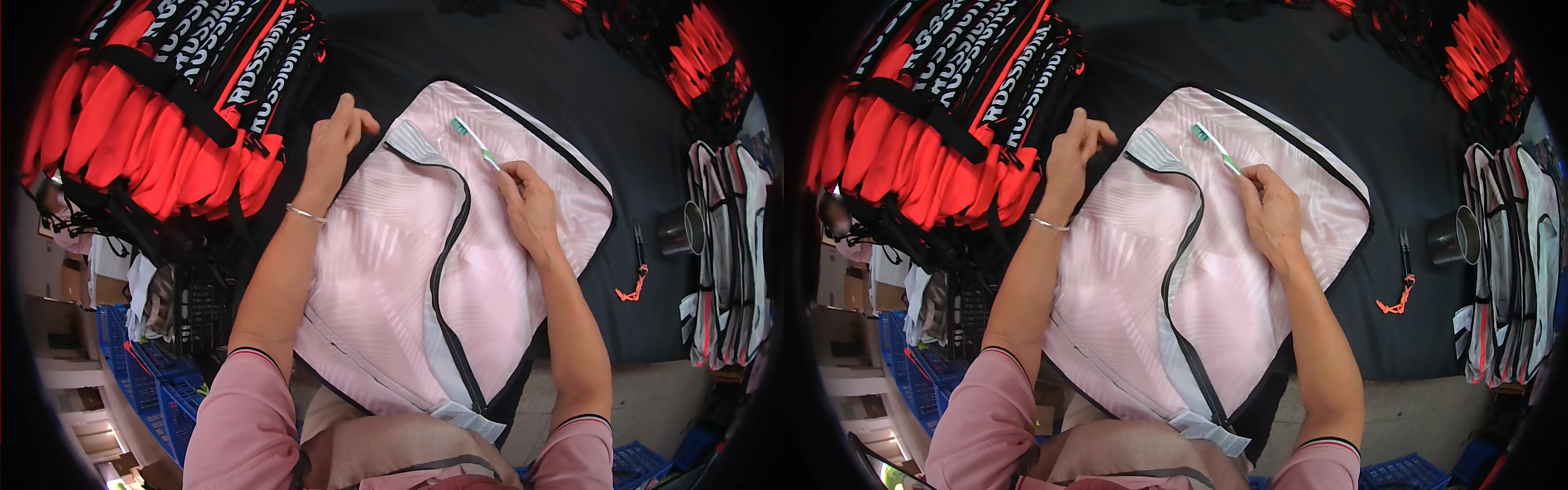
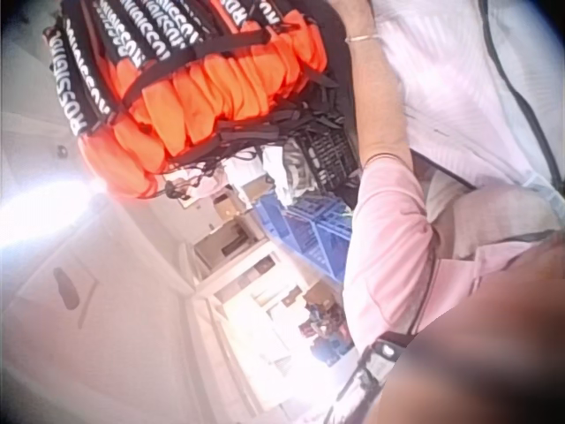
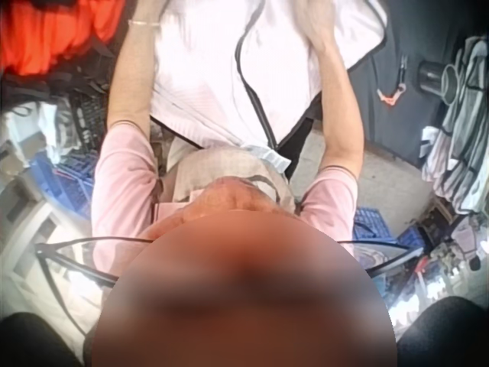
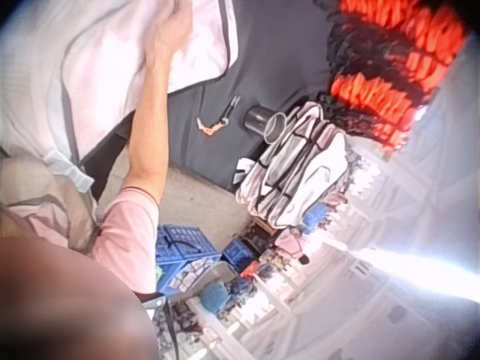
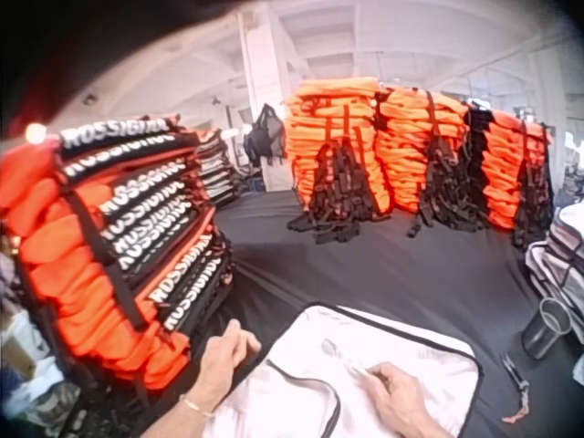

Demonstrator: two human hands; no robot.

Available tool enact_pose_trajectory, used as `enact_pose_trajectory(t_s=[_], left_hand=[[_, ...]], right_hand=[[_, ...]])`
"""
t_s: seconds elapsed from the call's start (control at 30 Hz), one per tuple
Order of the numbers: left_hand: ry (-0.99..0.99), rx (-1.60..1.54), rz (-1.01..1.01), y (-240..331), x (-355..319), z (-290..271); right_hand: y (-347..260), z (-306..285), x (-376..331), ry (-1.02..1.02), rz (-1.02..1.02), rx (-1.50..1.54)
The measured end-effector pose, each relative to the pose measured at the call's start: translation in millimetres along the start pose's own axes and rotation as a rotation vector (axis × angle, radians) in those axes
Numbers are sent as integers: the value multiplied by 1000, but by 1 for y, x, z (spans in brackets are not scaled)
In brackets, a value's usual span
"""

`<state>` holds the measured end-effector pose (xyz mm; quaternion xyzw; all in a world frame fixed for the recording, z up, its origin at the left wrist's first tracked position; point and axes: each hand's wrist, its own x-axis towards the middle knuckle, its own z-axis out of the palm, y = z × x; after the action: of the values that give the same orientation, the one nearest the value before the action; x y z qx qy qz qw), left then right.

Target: The recorder is assembling and cleaning backpacks at a manufacturing workbench, using a toothbrush to clean edges and a small tool to trim excess material.

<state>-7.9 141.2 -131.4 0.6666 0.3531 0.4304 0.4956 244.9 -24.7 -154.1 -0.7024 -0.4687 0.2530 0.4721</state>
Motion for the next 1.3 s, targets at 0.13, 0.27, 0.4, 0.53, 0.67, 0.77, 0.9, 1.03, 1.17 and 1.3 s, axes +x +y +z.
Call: enact_pose_trajectory(t_s=[0.13, 0.27, 0.4, 0.53, 0.67, 0.77, 0.9, 1.03, 1.17, 1.3], left_hand=[[14, 713, -63, -13, -3, 46], [-256, 141, -407, -14, 3, 28], [-260, -262, -483, -24, 0, 22], [-282, -296, -496, -29, 0, 24], [-306, -327, -491, -35, 0, 24], [-290, -316, -448, -34, -3, 23], [-229, -247, -446, -27, -8, 27], [-215, -308, -426, -27, -20, 27], [-226, -314, -428, -30, -28, 32], [-239, -347, -440, -27, -30, 42]], right_hand=[[2, 7, -1, 22, -182, -60], [-6, 6, 11, -53, -232, -204], [-15, 19, 19, -80, -302, -295], [-24, 34, 36, -117, -420, -374], [-33, 30, 38, -140, -474, -521], [-24, 9, 18, -158, -410, -567], [-28, 18, 17, -108, -470, -565], [-34, 24, 15, -132, -482, -568], [-33, 28, 13, -134, -503, -588], [-29, 22, 13, -96, -501, -639]])
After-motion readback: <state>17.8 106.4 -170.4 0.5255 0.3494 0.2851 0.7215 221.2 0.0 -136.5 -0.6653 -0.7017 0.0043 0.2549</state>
